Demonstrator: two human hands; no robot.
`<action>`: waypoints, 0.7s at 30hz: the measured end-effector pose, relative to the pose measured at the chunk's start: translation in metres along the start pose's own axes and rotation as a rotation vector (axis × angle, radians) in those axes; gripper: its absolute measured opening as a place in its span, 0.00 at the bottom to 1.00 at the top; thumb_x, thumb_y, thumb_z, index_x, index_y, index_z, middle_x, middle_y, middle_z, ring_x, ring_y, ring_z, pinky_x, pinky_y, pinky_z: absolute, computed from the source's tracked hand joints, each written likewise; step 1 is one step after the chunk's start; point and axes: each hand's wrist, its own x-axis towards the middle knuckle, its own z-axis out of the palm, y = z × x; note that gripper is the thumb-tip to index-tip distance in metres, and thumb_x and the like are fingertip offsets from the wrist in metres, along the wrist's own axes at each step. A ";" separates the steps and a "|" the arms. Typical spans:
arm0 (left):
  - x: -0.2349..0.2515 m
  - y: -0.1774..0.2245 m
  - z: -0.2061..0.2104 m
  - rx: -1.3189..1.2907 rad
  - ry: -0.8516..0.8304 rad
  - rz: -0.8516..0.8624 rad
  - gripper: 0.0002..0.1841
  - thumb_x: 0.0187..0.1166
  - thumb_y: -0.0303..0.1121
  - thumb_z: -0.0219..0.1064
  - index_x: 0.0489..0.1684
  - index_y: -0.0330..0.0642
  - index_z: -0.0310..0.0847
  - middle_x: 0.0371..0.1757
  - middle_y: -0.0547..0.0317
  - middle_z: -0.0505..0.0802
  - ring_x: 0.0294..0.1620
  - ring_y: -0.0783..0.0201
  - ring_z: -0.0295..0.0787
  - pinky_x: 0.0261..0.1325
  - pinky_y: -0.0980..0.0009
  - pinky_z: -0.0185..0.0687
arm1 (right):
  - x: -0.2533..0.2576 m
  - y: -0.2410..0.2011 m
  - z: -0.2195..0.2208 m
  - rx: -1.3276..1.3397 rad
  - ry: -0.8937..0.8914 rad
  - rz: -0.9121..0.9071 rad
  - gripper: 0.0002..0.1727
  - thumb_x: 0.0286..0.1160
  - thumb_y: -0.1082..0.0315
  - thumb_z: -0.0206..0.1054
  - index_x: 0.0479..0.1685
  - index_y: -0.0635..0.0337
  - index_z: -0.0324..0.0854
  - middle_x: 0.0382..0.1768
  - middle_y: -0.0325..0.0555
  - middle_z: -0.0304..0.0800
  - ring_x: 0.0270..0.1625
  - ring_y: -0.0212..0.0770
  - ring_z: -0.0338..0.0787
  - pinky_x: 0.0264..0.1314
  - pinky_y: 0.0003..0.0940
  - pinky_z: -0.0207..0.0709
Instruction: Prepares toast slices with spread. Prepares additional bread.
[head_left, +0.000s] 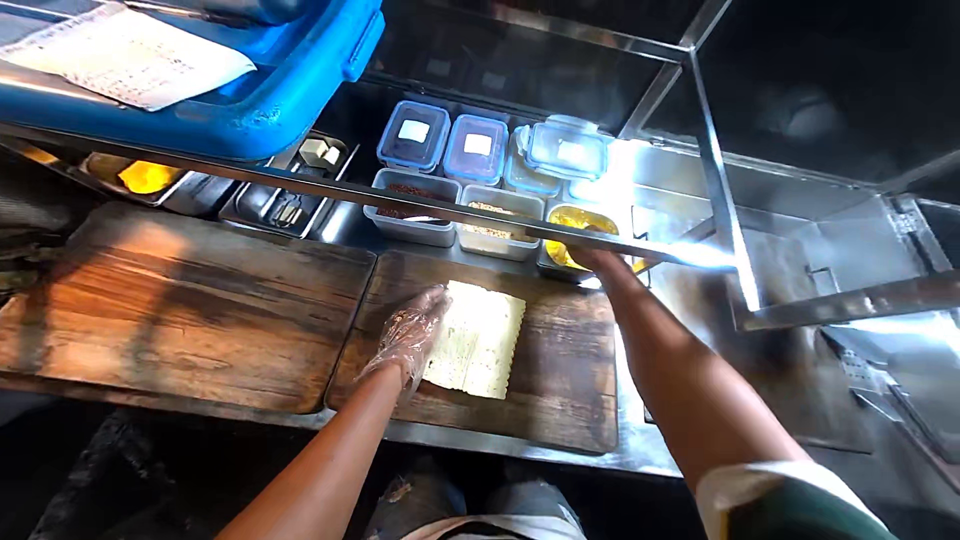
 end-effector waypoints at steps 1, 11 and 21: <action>-0.002 0.003 -0.002 0.006 0.012 0.009 0.26 0.87 0.64 0.50 0.80 0.73 0.76 0.77 0.70 0.86 0.80 0.60 0.78 0.81 0.41 0.68 | 0.016 0.002 -0.002 -0.050 -0.116 0.013 0.26 0.78 0.46 0.67 0.51 0.64 0.89 0.56 0.65 0.91 0.65 0.65 0.88 0.68 0.72 0.74; -0.039 -0.057 -0.005 -0.434 0.082 -0.030 0.23 0.88 0.55 0.57 0.77 0.64 0.79 0.72 0.68 0.88 0.70 0.63 0.86 0.74 0.51 0.81 | -0.010 0.006 -0.035 -0.317 -0.174 -0.036 0.16 0.74 0.67 0.66 0.60 0.56 0.84 0.55 0.61 0.91 0.62 0.64 0.90 0.59 0.72 0.79; -0.055 -0.116 -0.014 -0.733 0.015 0.020 0.19 0.87 0.40 0.61 0.70 0.44 0.83 0.64 0.56 0.92 0.59 0.58 0.93 0.59 0.63 0.91 | 0.005 0.016 -0.020 0.055 -0.135 0.190 0.13 0.75 0.65 0.72 0.42 0.69 0.84 0.38 0.60 0.90 0.41 0.55 0.90 0.48 0.58 0.82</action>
